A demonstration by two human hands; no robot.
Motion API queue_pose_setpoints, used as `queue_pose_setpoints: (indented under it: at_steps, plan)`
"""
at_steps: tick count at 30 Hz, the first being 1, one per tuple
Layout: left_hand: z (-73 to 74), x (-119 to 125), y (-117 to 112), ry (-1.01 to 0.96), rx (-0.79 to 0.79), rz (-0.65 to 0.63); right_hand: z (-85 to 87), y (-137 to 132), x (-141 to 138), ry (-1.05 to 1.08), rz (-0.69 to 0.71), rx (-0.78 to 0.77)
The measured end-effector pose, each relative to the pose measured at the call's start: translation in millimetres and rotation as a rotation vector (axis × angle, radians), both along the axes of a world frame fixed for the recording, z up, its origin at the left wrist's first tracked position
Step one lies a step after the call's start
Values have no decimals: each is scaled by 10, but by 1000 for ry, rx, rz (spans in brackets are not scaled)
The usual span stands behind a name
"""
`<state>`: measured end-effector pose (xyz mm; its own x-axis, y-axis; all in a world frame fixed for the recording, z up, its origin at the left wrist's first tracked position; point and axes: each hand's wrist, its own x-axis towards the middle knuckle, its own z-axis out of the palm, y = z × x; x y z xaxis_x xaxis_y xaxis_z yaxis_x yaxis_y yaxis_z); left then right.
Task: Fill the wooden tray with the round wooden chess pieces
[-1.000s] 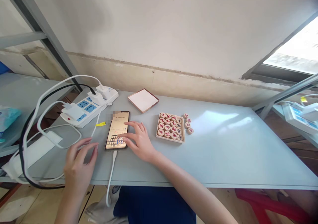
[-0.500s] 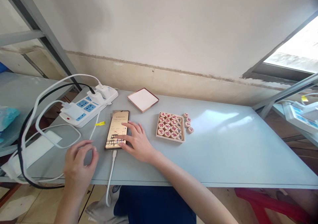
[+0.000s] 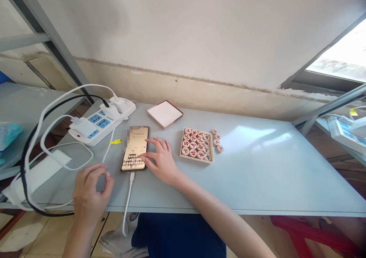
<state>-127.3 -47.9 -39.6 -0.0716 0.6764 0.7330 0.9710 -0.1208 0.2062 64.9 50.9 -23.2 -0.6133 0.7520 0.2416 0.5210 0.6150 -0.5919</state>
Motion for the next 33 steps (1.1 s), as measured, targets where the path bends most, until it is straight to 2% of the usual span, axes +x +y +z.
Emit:
queue_pose_setpoints:
  at_steps: [4, 8, 12, 18, 24, 30, 33]
  plan:
    - [4, 3, 2, -9, 6, -6, 18, -10, 4, -1, 113, 4]
    - [12, 8, 13, -16, 9, -8, -11, 15, 3, 27, 7, -26]
    - [-8, -9, 26, -20, -12, -28, -31, 35, 12, 66, -29, -43]
    - [-50, -34, 12, -11, -42, 13, -1, 17, 7, 36, 26, -21]
    - [-28, -25, 11, 1, -50, 19, -3, 8, 2, 45, 36, -22]
    - [-24, -24, 15, 3, -51, 20, 13, 15, 14, 46, 32, -51]
    - [-16, -18, 15, 15, -50, 15, 18, 28, 21, 65, -18, -81]
